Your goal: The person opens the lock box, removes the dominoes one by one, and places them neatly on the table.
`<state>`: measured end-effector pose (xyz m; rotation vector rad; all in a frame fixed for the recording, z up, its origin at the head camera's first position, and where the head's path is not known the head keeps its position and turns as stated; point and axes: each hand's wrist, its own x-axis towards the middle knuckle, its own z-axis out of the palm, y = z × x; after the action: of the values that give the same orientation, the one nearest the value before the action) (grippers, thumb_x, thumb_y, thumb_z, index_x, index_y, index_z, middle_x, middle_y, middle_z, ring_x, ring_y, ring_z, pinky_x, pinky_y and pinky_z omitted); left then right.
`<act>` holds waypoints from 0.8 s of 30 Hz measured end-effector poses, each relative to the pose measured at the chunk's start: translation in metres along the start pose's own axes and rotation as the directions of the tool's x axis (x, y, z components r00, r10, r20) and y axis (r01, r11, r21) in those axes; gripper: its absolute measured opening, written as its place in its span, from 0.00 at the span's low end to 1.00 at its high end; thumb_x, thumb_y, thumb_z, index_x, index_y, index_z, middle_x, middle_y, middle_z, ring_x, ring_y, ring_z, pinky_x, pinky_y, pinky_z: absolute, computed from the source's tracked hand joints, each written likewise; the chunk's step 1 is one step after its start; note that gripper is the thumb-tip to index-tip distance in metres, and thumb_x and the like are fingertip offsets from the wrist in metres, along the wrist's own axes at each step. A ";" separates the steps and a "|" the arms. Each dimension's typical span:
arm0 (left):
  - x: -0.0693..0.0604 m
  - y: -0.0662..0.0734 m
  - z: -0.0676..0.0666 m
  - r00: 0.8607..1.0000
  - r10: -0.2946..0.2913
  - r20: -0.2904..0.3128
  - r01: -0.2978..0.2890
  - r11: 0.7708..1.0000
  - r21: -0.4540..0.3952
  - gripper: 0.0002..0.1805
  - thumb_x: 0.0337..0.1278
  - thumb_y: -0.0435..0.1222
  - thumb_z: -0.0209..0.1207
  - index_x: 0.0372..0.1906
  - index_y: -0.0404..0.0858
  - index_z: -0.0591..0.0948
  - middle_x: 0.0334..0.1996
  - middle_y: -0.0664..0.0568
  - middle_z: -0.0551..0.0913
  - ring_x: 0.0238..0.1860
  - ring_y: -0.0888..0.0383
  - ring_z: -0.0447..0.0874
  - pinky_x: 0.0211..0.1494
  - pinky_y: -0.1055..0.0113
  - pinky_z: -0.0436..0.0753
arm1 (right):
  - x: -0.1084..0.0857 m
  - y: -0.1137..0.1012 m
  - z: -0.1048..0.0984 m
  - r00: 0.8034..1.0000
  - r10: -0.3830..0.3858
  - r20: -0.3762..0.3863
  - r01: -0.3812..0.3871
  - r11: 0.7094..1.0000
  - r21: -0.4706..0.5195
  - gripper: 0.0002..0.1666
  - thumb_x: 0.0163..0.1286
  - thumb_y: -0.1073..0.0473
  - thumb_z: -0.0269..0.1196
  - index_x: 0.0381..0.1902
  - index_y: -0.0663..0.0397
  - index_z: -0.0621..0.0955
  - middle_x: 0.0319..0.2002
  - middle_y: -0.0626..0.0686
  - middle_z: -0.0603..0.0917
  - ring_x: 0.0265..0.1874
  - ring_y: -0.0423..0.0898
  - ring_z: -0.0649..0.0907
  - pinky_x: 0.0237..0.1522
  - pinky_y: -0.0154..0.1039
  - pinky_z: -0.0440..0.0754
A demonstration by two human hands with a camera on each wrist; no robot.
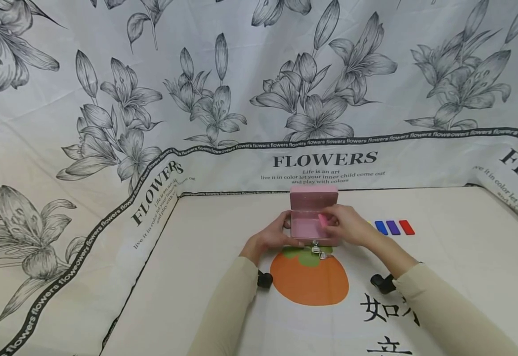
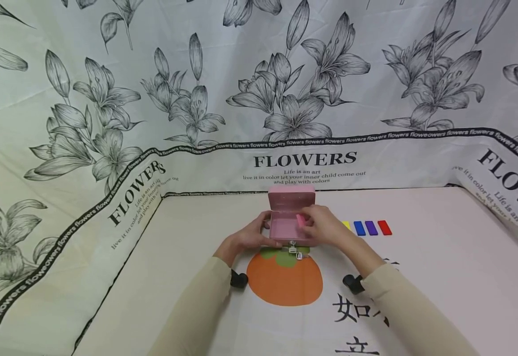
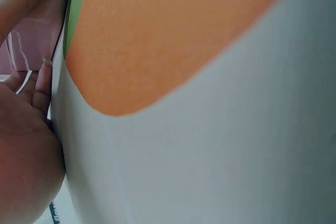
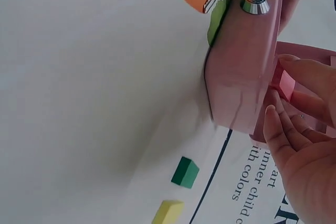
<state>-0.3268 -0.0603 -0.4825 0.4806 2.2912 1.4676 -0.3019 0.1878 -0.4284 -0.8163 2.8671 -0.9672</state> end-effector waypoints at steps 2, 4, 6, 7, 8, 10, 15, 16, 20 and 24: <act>0.000 0.000 0.000 1.000 -0.001 0.004 0.001 1.000 0.001 0.54 0.44 0.36 0.80 0.76 0.48 0.60 0.51 0.51 0.71 0.53 0.55 0.68 0.60 0.60 0.69 | -0.003 0.001 -0.004 1.000 -0.006 -0.001 0.006 1.000 -0.014 0.24 0.64 0.70 0.69 0.57 0.72 0.80 0.41 0.58 0.85 0.37 0.50 0.83 0.41 0.46 0.84; 0.001 -0.001 0.000 1.000 0.001 0.008 -0.001 1.000 -0.003 0.55 0.44 0.36 0.80 0.76 0.48 0.60 0.51 0.51 0.71 0.53 0.55 0.68 0.60 0.60 0.69 | -0.006 0.002 -0.007 1.000 -0.010 -0.003 0.010 1.000 -0.023 0.23 0.64 0.69 0.70 0.56 0.73 0.80 0.40 0.58 0.85 0.36 0.49 0.83 0.40 0.45 0.83; 0.001 0.000 0.000 1.000 0.005 0.012 -0.005 1.000 -0.003 0.55 0.44 0.36 0.80 0.76 0.47 0.59 0.51 0.51 0.71 0.53 0.55 0.68 0.60 0.60 0.70 | -0.009 0.004 -0.011 1.000 -0.006 -0.004 0.006 1.000 -0.027 0.24 0.64 0.69 0.70 0.57 0.72 0.80 0.40 0.57 0.85 0.36 0.49 0.83 0.40 0.45 0.83; 0.001 0.000 0.000 1.000 0.007 0.013 -0.007 1.000 -0.005 0.55 0.44 0.36 0.80 0.76 0.47 0.59 0.51 0.51 0.71 0.53 0.55 0.68 0.60 0.60 0.70 | -0.010 0.004 -0.012 1.000 -0.008 -0.004 0.008 0.999 -0.031 0.24 0.64 0.69 0.70 0.57 0.72 0.80 0.40 0.57 0.85 0.36 0.49 0.83 0.40 0.45 0.83; 0.001 0.000 0.000 1.000 0.010 0.014 -0.010 1.000 -0.007 0.54 0.45 0.35 0.79 0.76 0.47 0.60 0.51 0.51 0.71 0.53 0.55 0.68 0.60 0.60 0.70 | -0.012 0.005 -0.014 1.000 -0.009 -0.006 0.009 0.999 -0.039 0.24 0.64 0.69 0.70 0.58 0.72 0.80 0.39 0.57 0.85 0.36 0.49 0.83 0.40 0.46 0.83; 0.002 -0.001 0.000 1.000 0.011 0.014 -0.011 1.000 -0.008 0.54 0.45 0.35 0.80 0.76 0.47 0.60 0.50 0.50 0.71 0.52 0.56 0.69 0.60 0.60 0.70 | -0.014 0.007 -0.017 1.000 -0.006 -0.012 0.005 0.998 -0.058 0.25 0.64 0.69 0.70 0.59 0.72 0.80 0.39 0.57 0.85 0.36 0.49 0.83 0.41 0.47 0.83; 0.001 0.000 -0.001 1.000 0.004 0.014 -0.004 1.000 -0.006 0.55 0.44 0.35 0.80 0.77 0.47 0.59 0.50 0.49 0.71 0.51 0.55 0.70 0.61 0.60 0.70 | -0.022 0.008 -0.024 1.000 0.015 -0.021 -0.017 0.996 -0.089 0.23 0.64 0.68 0.71 0.56 0.71 0.81 0.39 0.57 0.85 0.38 0.52 0.83 0.43 0.52 0.83; 0.001 0.000 -0.001 1.000 0.003 0.013 -0.003 1.000 -0.008 0.55 0.44 0.35 0.80 0.77 0.47 0.59 0.50 0.49 0.71 0.52 0.55 0.69 0.61 0.60 0.70 | -0.023 0.009 -0.026 1.000 0.017 -0.022 -0.019 0.996 -0.092 0.22 0.64 0.67 0.71 0.55 0.71 0.81 0.39 0.57 0.85 0.38 0.53 0.83 0.43 0.52 0.83; 0.001 0.000 -0.001 1.000 -0.001 0.011 0.001 1.000 -0.002 0.55 0.45 0.36 0.79 0.77 0.47 0.59 0.51 0.49 0.71 0.53 0.55 0.70 0.64 0.59 0.68 | -0.030 0.009 -0.032 0.999 0.031 -0.019 -0.033 0.994 -0.103 0.22 0.64 0.66 0.72 0.54 0.70 0.81 0.38 0.55 0.84 0.38 0.52 0.83 0.40 0.48 0.83; 0.002 0.000 -0.001 1.000 0.001 0.010 -0.001 1.000 0.004 0.55 0.45 0.36 0.79 0.77 0.47 0.59 0.51 0.49 0.72 0.53 0.55 0.70 0.64 0.59 0.68 | -0.037 0.010 -0.040 0.999 0.030 -0.024 -0.032 0.993 -0.113 0.23 0.63 0.65 0.73 0.54 0.70 0.81 0.38 0.55 0.84 0.38 0.52 0.83 0.39 0.47 0.83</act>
<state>-0.3287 -0.0604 -0.4822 0.4896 2.2870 1.4580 -0.2814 0.2348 -0.4072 -0.7700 2.9682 -0.8218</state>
